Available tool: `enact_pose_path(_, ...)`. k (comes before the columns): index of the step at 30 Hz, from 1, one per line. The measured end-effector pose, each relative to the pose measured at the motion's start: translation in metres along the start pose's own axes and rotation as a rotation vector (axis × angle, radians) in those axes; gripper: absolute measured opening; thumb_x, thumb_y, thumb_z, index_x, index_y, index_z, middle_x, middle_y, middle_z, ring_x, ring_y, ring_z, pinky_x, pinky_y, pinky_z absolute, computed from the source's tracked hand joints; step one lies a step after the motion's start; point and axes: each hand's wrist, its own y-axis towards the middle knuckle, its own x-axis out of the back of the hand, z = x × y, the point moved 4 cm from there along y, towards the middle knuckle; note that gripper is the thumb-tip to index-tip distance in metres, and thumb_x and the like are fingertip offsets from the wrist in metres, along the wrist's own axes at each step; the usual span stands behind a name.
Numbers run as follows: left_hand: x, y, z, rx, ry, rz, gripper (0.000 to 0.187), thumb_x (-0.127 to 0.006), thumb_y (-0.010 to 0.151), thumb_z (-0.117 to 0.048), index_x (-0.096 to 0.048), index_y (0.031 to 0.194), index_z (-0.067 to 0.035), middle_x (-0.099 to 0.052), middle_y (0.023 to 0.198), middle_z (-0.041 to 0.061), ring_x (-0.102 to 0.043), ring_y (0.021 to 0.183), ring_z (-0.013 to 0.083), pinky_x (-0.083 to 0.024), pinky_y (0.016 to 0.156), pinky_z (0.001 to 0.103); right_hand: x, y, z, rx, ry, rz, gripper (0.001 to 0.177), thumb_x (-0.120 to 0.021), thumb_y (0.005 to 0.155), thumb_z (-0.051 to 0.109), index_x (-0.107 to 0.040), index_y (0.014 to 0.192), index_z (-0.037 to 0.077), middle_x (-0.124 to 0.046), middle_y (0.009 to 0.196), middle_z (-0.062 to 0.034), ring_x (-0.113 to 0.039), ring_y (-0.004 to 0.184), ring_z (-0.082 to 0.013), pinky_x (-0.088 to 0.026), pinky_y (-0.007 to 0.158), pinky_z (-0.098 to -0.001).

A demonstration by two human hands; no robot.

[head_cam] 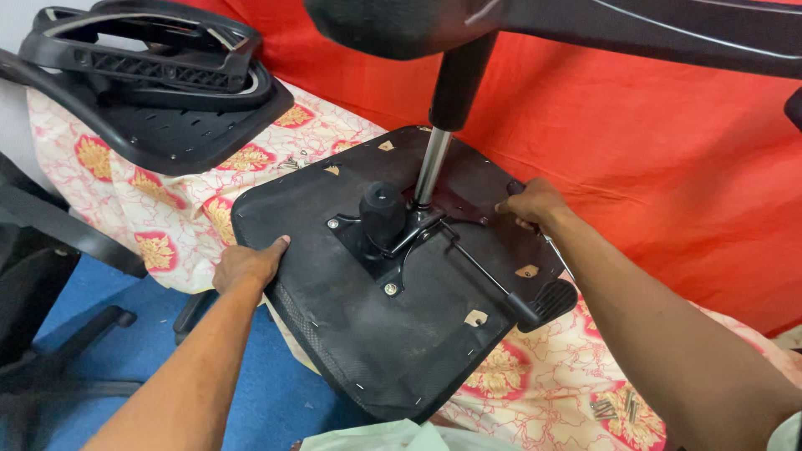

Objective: The person attaches a black plastic knob to a metal rod on the underside of an office chair seat. They then rotate the seat to access another mounting point and repeat the process, securing a second knob onto a similar rod.

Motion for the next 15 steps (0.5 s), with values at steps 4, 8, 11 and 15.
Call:
enact_pose_path(4, -0.009, -0.009, 0.01, 0.082, -0.019, 0.12, 0.097, -0.064, 0.077, -0.086, -0.077, 0.108, 0.005, -0.078, 0.107, 0.02, -0.077, 0.097, 0.0356, -0.056, 0.09, 0.042, 0.005, 0.027, -0.025, -0.013, -0.128, 0.008, 0.04, -0.084, 0.082, 0.028, -0.062, 0.066, 0.0, -0.057, 0.054, -0.0122, -0.051, 0.042, -0.0216, -0.038, 0.043, -0.0395)
enact_pose_path(8, -0.008, -0.015, 0.01, 0.105, -0.059, 0.133, 0.1, -0.064, 0.077, -0.086, -0.077, 0.109, 0.007, -0.078, 0.106, 0.02, -0.079, 0.092, 0.036, -0.058, 0.087, 0.041, 0.0, 0.049, -0.045, -0.014, -0.094, 0.027, 0.041, -0.084, 0.082, 0.034, -0.066, 0.069, 0.0, -0.059, 0.056, -0.0123, -0.053, 0.044, -0.0225, -0.041, 0.044, -0.0393)
enact_pose_path(11, -0.01, -0.014, 0.012, 0.122, -0.084, 0.099, 0.101, -0.067, 0.076, -0.085, -0.074, 0.114, 0.008, -0.075, 0.113, 0.021, -0.075, 0.101, 0.0368, -0.056, 0.09, 0.044, -0.006, 0.065, -0.056, -0.003, -0.146, 0.013, 0.045, -0.083, 0.082, 0.04, -0.07, 0.07, -0.002, -0.064, 0.058, -0.012, -0.059, 0.047, -0.0215, -0.045, 0.047, -0.0371)
enact_pose_path(15, -0.015, -0.012, 0.013, 0.117, -0.115, 0.052, 0.101, -0.069, 0.075, -0.083, -0.069, 0.121, 0.008, -0.067, 0.126, 0.024, -0.064, 0.118, 0.0413, -0.05, 0.099, 0.047, -0.007, 0.08, -0.07, -0.033, -0.182, -0.024, 0.052, -0.08, 0.084, 0.047, -0.071, 0.07, -0.002, -0.068, 0.06, -0.0123, -0.063, 0.048, -0.0211, -0.049, 0.05, -0.0352)
